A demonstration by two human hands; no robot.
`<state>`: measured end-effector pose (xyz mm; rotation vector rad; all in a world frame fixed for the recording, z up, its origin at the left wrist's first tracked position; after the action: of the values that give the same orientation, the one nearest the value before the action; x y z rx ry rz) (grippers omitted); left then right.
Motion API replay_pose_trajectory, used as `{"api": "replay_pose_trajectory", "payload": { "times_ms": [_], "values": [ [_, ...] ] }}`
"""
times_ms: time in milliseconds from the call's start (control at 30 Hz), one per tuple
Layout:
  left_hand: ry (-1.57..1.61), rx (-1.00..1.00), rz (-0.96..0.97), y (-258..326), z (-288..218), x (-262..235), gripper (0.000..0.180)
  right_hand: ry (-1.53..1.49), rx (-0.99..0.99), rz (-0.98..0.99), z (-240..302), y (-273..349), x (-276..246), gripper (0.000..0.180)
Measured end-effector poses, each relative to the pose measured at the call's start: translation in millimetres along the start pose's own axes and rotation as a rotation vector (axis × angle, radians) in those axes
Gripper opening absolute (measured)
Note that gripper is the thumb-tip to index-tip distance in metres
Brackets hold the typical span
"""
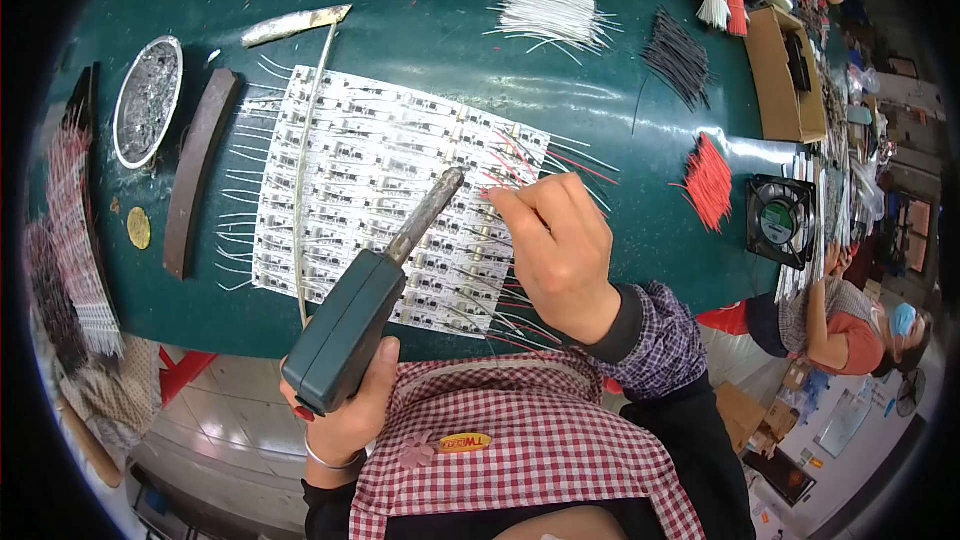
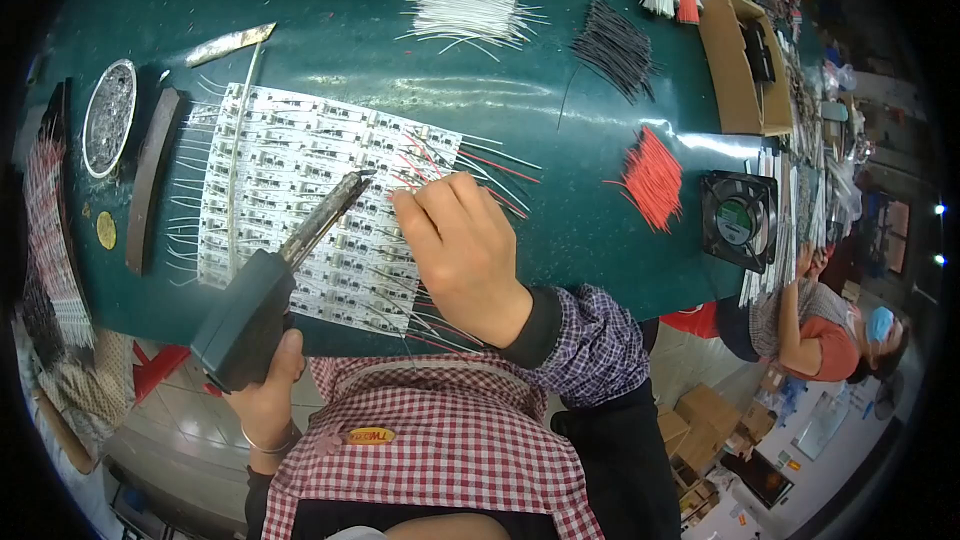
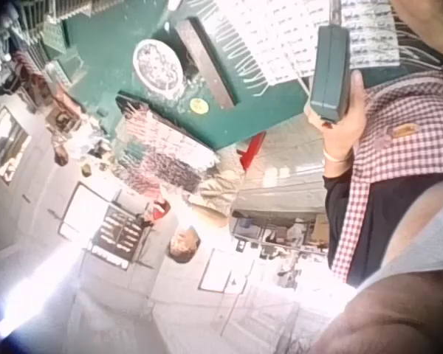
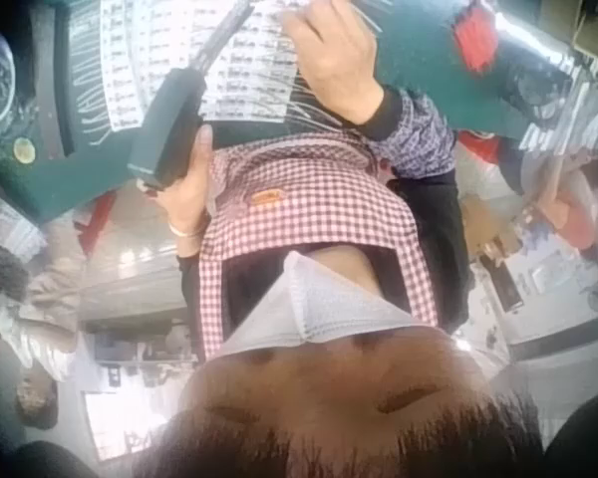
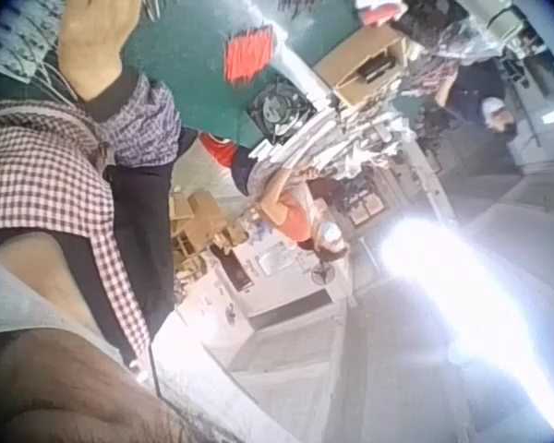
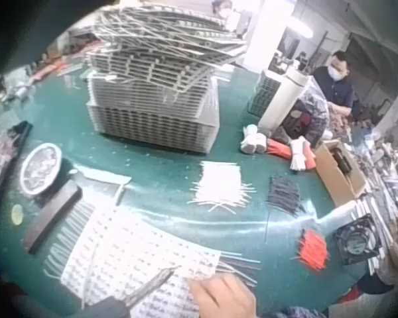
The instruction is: The person solders wires onto LED circuit boards using a soldering iron and solder wire.
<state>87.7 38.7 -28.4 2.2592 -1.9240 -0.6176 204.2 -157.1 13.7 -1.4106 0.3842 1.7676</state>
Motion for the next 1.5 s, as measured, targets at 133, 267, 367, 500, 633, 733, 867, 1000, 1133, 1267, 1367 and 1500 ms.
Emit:
{"api": "replay_pose_trajectory", "payload": {
  "times_ms": [133, 267, 367, 500, 633, 733, 867, 1000, 1133, 1267, 1367, 1500],
  "values": [
    [-0.007, 0.019, 0.011, 1, -1, -1, 0.022, -0.044, 0.019, -0.003, 1, 2, 1, 0.039],
    [0.011, 0.0, 0.042, 2, -2, 2, 0.021, -0.027, 0.024, 0.028, 1, 3, 4, 0.039],
    [0.024, 0.011, 0.05, 1, -2, 3, 0.02, -0.018, 0.027, 0.029, 1, 2, 4, 0.038],
    [0.027, 0.075, 0.057, -2, -7, 5, 0.019, 0.001, 0.03, 0.042, 2, 1, 5, 0.037],
    [-0.003, 0.138, 0.104, -5, -17, 9, 0.019, 0.011, 0.031, 0.05, 1, 2, 7, 0.037],
    [-0.026, 0.125, 0.12, -5, -15, 10, 0.019, 0.015, 0.035, 0.056, 2, 1, 7, 0.036],
    [-0.021, 0.124, 0.102, -4, -17, 7, 0.02, 0.014, 0.038, 0.057, 2, 0, 7, 0.035],
    [0.026, 0.037, 0.038, 9, 9, -1, 0.022, 0.016, 0.048, 0.059, 2, -1, 5, 0.035],
    [-0.01, 0.174, 0.115, 14, 8, 0, 0.035, 0.023, 0.05, 0.053, 3, -1, 6, 0.035],
    [0.019, 0.002, -0.001, 13, 10, -4, 0.029, -0.007, 0.03, 0.026, 3, 1, 6, 0.035],
    [0.021, 0.026, -0.019, 13, 6, -5, 0.028, 0.0, -0.017, -0.049, 10, 4, -4, 0.035],
    [0.007, 0.014, -0.015, 16, 8, -6, 0.027, -0.056, -0.009, -0.012, 13, 9, 2, 0.036]
  ]
}}
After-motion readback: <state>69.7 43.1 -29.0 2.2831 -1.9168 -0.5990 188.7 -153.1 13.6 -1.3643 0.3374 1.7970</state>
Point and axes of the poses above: each hand's wrist, its own y-axis away from the middle knuckle, its own x-axis out of the palm, z = x × y, the point moved 10 cm from there along -y, towards the middle knuckle, and after that the axes turned 12 degrees about z, right-handed, at the moved point
